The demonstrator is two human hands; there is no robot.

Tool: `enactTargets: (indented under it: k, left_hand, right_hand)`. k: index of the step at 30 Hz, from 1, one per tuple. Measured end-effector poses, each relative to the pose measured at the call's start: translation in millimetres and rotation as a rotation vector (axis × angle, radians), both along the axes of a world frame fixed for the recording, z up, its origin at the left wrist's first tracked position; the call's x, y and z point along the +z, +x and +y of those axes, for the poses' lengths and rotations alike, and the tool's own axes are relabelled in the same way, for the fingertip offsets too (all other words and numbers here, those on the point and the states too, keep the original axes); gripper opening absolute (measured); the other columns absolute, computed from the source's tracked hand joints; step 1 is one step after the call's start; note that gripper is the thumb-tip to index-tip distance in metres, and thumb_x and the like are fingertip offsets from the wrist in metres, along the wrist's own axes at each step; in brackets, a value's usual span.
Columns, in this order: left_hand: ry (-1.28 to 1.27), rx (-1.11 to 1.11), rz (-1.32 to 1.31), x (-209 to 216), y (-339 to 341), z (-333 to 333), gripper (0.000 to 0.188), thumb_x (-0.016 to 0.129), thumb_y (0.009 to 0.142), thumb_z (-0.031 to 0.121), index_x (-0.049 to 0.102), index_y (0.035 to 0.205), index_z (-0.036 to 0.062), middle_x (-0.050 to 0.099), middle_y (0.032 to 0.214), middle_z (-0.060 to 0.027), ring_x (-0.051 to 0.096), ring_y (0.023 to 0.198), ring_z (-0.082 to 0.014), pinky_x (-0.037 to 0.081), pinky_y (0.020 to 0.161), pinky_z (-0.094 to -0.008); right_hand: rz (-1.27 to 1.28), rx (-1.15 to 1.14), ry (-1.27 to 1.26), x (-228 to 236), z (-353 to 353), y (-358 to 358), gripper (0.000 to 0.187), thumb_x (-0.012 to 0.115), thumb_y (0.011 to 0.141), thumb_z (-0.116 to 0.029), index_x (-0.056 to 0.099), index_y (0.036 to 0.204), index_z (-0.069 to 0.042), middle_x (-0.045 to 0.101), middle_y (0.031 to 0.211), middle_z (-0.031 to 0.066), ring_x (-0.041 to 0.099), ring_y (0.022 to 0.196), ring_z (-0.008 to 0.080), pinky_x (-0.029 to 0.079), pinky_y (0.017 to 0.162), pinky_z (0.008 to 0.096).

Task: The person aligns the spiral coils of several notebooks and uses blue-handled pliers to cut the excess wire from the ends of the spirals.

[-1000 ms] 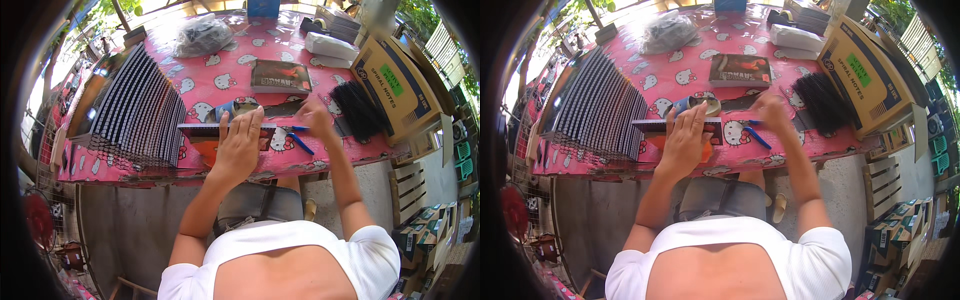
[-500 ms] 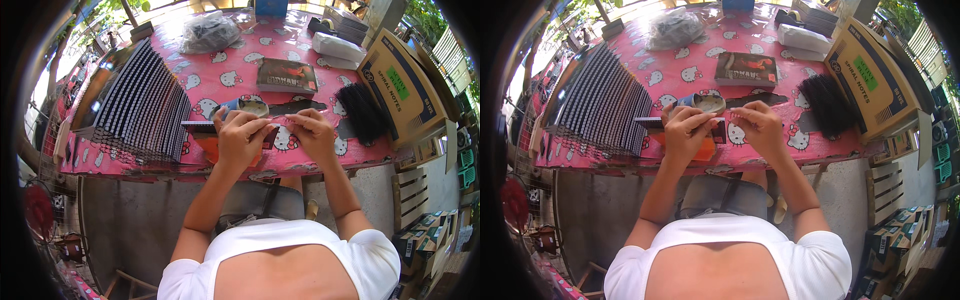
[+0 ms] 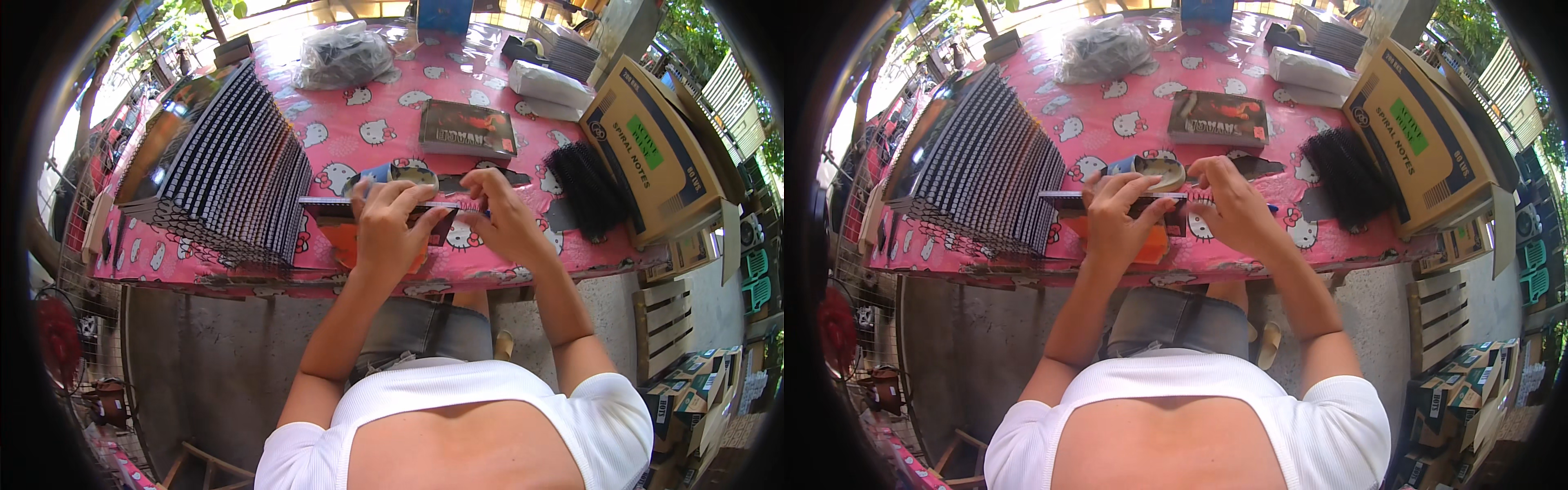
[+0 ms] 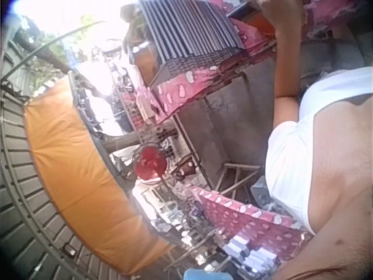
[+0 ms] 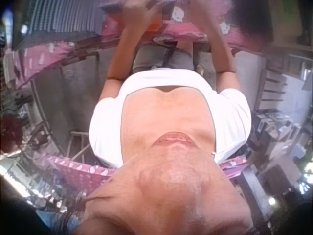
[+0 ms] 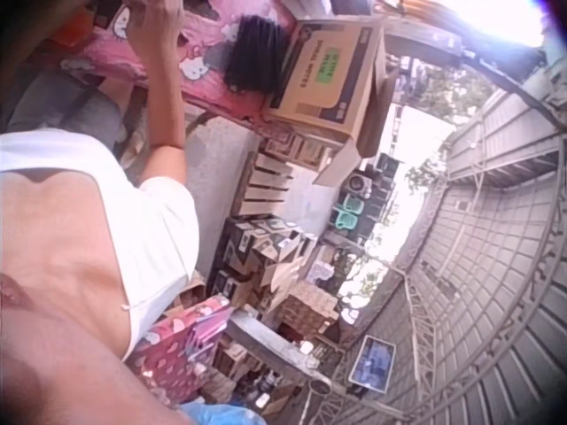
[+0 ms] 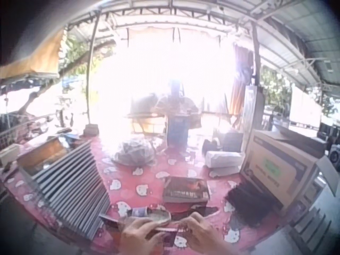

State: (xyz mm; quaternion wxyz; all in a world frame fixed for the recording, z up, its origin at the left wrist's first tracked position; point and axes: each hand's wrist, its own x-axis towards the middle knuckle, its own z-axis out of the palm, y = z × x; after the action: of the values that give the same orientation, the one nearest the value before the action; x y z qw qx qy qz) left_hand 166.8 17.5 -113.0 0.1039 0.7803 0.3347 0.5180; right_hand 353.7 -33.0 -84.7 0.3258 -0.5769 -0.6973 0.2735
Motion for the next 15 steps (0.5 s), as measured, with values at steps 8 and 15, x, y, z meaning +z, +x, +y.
enactTargets:
  k: [8,15]
  left_hand:
    - [0.037,0.046,0.124,-1,-13,0,0.024,0.078,0.065,0.028,0.071,0.080,0.0110,0.064,0.075,-0.0003,0.056,0.081,-0.0194,0.032,0.093,-0.0405]
    - [0.030,0.024,0.125,0,-26,-7,0.021,0.078,0.066,0.026,0.071,0.081,0.0126,0.065,0.079,0.0008,0.056,0.079,-0.0181,0.033,0.089,-0.0388]
  right_hand:
    - [-0.199,-0.017,0.478,-9,-3,-10,0.024,0.068,0.079,-0.016,0.057,0.099,-0.007,0.056,0.086,0.0108,0.058,0.077,0.0315,0.047,0.062,0.0389]
    - [-0.228,0.232,0.223,7,15,-2,0.012,0.064,0.082,-0.010,0.063,0.093,-0.004,0.060,0.081,0.0093,0.061,0.072,0.0265,0.048,0.063,0.0343]
